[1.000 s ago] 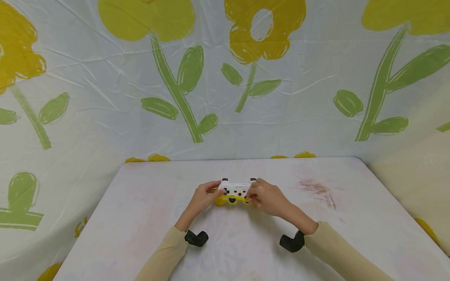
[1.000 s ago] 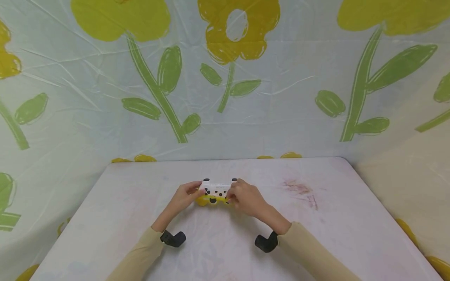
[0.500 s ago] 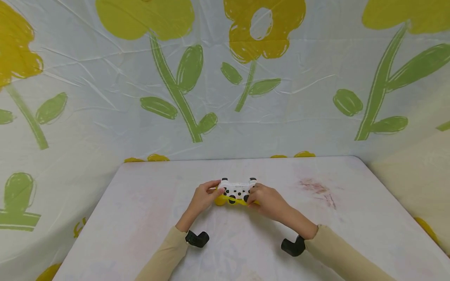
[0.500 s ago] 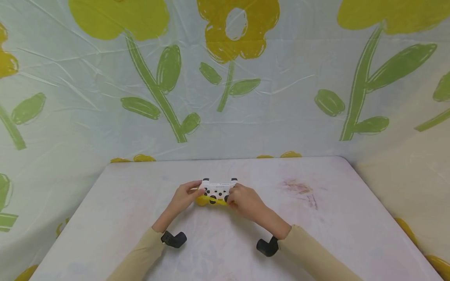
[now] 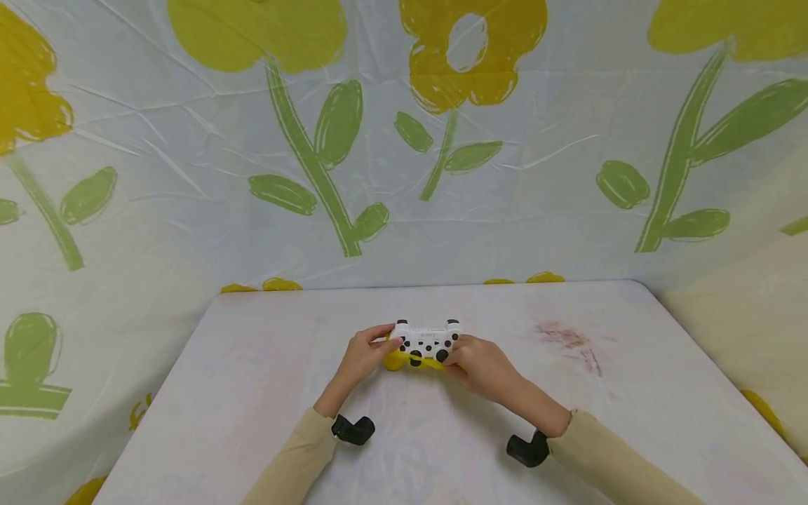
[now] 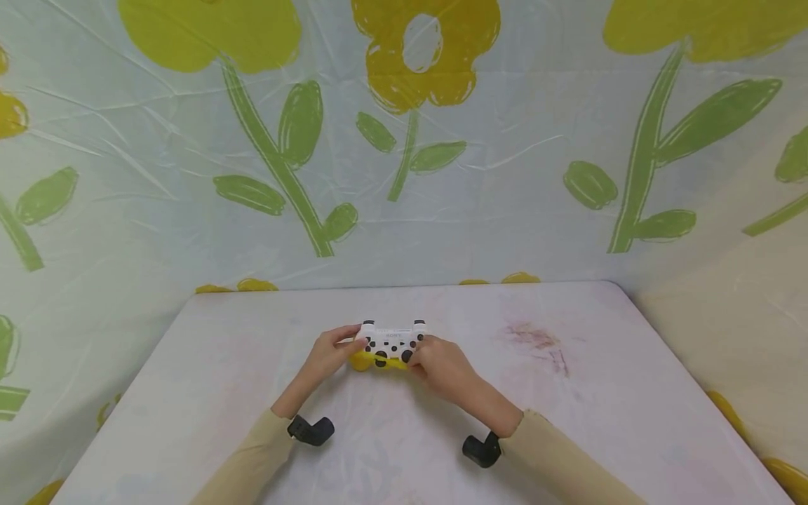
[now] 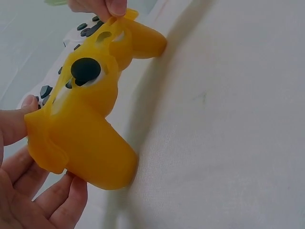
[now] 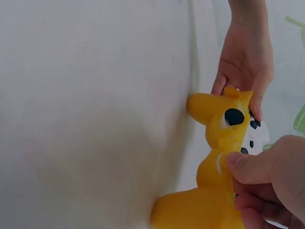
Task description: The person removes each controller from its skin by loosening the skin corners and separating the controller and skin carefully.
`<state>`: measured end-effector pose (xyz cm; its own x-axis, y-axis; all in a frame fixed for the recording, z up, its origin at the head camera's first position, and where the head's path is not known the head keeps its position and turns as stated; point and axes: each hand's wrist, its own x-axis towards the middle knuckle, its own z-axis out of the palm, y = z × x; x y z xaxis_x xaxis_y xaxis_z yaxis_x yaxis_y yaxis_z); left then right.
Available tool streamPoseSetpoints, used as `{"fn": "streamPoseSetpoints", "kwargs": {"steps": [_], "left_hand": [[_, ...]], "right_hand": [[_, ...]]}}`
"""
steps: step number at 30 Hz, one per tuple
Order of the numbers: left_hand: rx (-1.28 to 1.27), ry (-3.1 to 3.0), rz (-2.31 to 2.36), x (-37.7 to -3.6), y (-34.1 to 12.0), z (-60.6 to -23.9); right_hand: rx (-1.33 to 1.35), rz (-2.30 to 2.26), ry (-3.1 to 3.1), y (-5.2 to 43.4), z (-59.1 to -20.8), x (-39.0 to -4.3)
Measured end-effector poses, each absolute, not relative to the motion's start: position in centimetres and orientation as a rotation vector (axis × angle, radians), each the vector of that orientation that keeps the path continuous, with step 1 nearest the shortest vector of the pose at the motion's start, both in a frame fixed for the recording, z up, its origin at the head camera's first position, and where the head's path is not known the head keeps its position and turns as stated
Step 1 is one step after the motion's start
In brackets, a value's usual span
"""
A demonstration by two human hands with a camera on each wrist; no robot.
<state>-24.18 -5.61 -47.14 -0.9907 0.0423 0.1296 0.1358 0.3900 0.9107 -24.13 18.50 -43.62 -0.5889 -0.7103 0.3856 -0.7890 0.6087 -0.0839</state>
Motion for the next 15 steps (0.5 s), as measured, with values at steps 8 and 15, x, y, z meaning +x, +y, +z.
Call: {"fn": "streamPoseSetpoints", "kwargs": {"steps": [8, 15], "left_hand": [[-0.162, -2.545, -1.707, -24.16, -5.66, -47.32], [-0.164, -2.548, -1.706, -24.14, -5.68, -47.41]], "right_hand": [[1.006, 0.445, -2.624, 17.76, -43.49, -24.13], [0.861, 0.534, -2.673, 17.59, -43.38, -24.15]]}}
